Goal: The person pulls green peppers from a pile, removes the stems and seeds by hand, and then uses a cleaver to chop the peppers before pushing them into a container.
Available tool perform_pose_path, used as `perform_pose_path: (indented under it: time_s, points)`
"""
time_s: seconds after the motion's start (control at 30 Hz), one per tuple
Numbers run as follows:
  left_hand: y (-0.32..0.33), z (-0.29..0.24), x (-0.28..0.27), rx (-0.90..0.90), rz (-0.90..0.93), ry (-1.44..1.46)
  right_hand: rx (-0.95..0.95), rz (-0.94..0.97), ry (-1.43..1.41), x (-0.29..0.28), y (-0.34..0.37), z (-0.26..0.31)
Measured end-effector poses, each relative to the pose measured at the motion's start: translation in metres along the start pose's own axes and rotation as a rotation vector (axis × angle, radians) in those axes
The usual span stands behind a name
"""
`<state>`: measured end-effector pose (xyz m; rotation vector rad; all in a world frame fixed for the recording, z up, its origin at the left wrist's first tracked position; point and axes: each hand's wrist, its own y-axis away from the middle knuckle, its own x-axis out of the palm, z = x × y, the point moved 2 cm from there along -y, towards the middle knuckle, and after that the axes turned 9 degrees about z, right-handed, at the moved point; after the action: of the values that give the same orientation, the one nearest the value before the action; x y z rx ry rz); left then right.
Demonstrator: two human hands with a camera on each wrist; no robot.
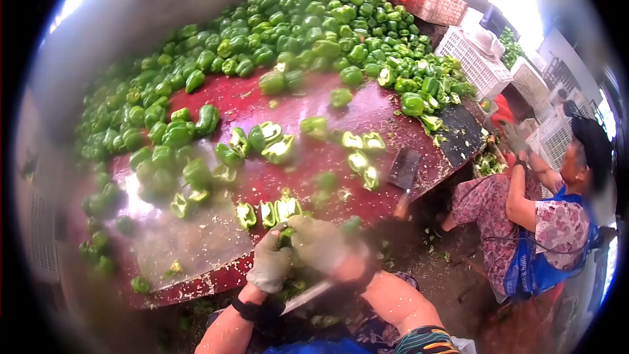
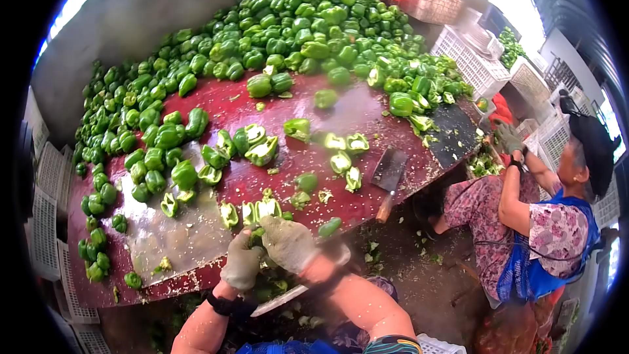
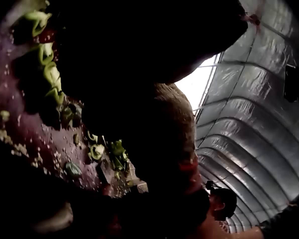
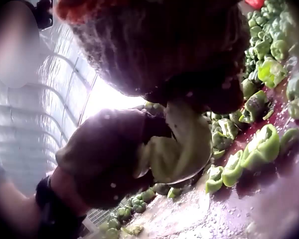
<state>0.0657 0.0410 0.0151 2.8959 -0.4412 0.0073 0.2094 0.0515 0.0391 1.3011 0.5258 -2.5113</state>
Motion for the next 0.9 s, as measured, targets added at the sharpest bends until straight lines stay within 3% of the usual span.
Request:
perform_pose_path:
  time_s: [0.03, 0.1, 0.17, 0.23, 0.3, 0.37, 0.43, 0.5, 0.53, 0.6, 0.8, 0.9]
  points:
    - [0.001, -0.005, 0.001, -0.082, 0.039, 0.108, 0.002, 0.031, 0.041, 0.004, 0.002, -0.006]
    - [-0.001, -0.014, -0.003, -0.242, 0.108, 0.323, 0.238, -0.008, -0.443, -0.016, 0.000, 0.003]
    - [-0.005, -0.017, -0.011, -0.252, 0.113, 0.420, 0.468, -0.038, -1.080, -0.011, 0.001, -0.020]
    - [-0.009, -0.009, -0.018, -0.224, 0.031, 0.448, 0.643, -0.210, -1.179, -0.015, -0.007, -0.054]
    - [-0.008, -0.011, -0.026, -0.188, -0.030, 0.505, 0.531, -0.450, -0.340, 0.000, -0.014, -0.133]
    - [-0.007, -0.014, -0.034, -0.210, -0.097, 0.606, 0.524, -0.573, -0.074, -0.025, -0.019, -0.163]
    - [-0.008, -0.019, -0.042, -0.186, -0.078, 0.555, 0.583, -0.552, -0.160, -0.025, -0.025, -0.206]
    - [-0.008, -0.002, -0.060, -0.156, -0.038, 0.515, 0.541, -0.464, -0.195, -0.029, -0.037, -0.208]
    - [-0.012, 0.005, -0.059, -0.047, -0.084, 0.565, 0.485, -0.408, -0.175, -0.028, -0.043, -0.201]
    - [-0.011, -0.018, -0.058, -0.049, -0.122, 0.497, 0.328, -0.267, -0.063, -0.040, -0.055, -0.155]
    - [-0.014, -0.009, -0.077, -0.036, -0.218, 0.587, 0.217, 0.178, -0.099, -0.005, -0.075, -0.085]
    - [-0.012, -0.007, -0.085, -0.002, -0.235, 0.644, 0.315, 0.604, 0.195, 0.015, -0.086, -0.041]
